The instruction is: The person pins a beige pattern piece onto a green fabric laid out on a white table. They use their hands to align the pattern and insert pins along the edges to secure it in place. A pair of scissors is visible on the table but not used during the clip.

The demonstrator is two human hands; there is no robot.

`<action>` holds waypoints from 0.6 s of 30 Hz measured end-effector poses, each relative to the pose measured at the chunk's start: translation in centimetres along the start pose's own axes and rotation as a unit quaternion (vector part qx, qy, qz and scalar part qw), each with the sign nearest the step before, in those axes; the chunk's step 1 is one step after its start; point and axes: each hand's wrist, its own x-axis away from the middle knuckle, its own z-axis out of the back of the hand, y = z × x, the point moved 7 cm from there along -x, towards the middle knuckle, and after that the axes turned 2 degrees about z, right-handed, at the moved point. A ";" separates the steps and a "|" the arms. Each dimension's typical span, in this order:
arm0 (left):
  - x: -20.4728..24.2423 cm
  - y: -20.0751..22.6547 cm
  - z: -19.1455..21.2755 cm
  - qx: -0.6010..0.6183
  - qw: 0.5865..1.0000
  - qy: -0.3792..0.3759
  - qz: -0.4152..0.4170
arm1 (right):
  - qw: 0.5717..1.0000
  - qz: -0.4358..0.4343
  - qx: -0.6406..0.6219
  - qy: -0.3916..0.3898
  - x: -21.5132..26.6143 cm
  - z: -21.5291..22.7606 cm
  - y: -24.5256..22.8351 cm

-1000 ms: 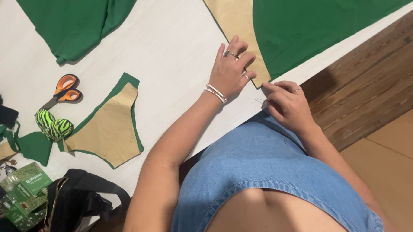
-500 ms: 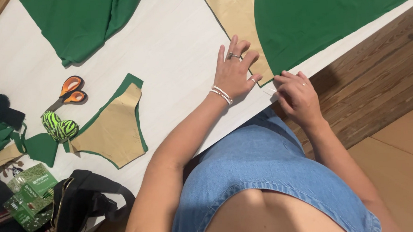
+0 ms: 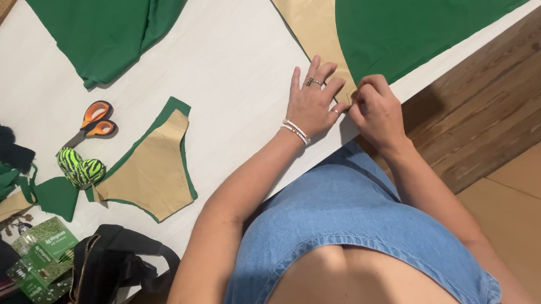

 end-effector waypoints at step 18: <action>0.3 -0.9 -0.6 0.053 0.998 -0.009 0.012 | 0.998 -0.034 0.023 -0.044 0.1 -0.8 0.9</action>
